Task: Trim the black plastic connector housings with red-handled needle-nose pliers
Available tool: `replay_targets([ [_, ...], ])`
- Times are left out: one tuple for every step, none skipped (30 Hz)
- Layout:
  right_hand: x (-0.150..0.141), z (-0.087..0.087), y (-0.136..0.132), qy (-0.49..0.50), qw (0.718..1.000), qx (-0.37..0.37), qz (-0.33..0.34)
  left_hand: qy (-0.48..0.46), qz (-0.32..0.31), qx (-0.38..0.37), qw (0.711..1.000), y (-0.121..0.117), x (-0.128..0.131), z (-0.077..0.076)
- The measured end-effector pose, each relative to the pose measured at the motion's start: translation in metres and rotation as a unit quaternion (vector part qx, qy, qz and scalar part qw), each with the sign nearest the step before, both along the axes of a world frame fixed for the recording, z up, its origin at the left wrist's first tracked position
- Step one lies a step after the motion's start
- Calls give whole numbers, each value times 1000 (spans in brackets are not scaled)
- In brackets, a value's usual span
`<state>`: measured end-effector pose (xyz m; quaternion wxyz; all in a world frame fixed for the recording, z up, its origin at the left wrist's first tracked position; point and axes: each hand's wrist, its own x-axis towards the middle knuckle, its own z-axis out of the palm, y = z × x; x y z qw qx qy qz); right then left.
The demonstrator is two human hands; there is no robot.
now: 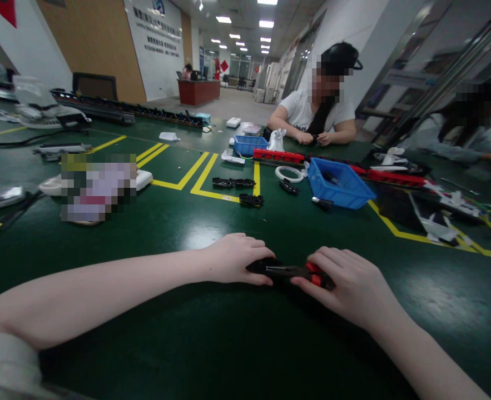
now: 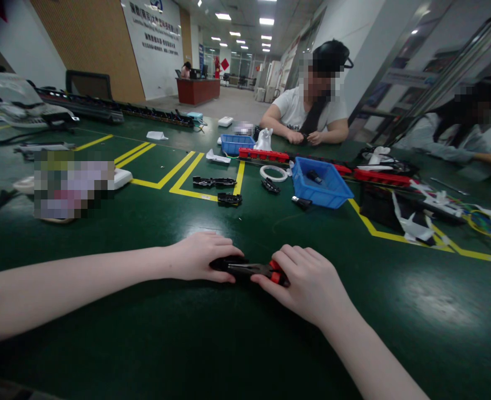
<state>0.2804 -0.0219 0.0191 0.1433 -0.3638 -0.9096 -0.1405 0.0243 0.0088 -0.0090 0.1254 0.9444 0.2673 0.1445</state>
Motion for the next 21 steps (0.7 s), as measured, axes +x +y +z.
replay_targets([
  [1,0,0,0,1000,2,2,0,1,-3,1000,0,0,0],
  [2,0,0,0,1000,5,3,-1,2,-6,1000,0,0,1],
  [2,0,1,0,1000,9,3,-1,4,-9,1000,0,0,1],
  [3,0,1,1,1000,14,2,-1,7,-12,1000,-1,0,1],
  [4,0,2,3,1000,19,0,0,9,-14,1000,-1,0,1],
  [5,-1,2,4,1000,23,-2,1,10,-16,1000,-1,0,1],
  [5,-1,2,5,1000,24,-3,3,12,-17,1000,-1,0,1],
  [5,-1,3,6,1000,22,-3,4,12,-18,1000,-1,0,1],
  [4,-2,2,8,1000,18,-1,4,13,-18,1000,-1,0,1],
  [4,-2,2,9,1000,15,1,3,12,-17,1000,0,0,1],
  [3,-2,2,10,1000,13,3,2,11,-17,1000,0,0,0],
  [2,-2,1,11,1000,11,6,1,9,-16,1000,0,-1,0],
  [1,-3,1,11,1000,10,8,-1,7,-15,1000,0,-1,-1],
  [1,-3,1,10,1000,9,10,-3,5,-15,1000,1,-1,-1],
  [1,-3,0,10,1000,9,10,-4,4,-15,1000,1,-1,-2],
  [1,-4,0,10,1000,10,10,-5,3,-14,1000,1,-1,-2],
  [1,-4,1,11,1000,12,9,-5,4,-14,1000,1,-1,-1],
  [2,-4,1,12,1000,14,7,-4,4,-14,1000,0,-1,-1],
  [2,-4,1,13,1000,16,5,-4,5,-14,1000,0,-1,-1],
  [3,-4,1,13,1000,18,4,-4,5,-14,1000,0,-1,0],
  [3,-4,2,14,1000,18,3,-5,5,-15,1000,0,-1,0],
])
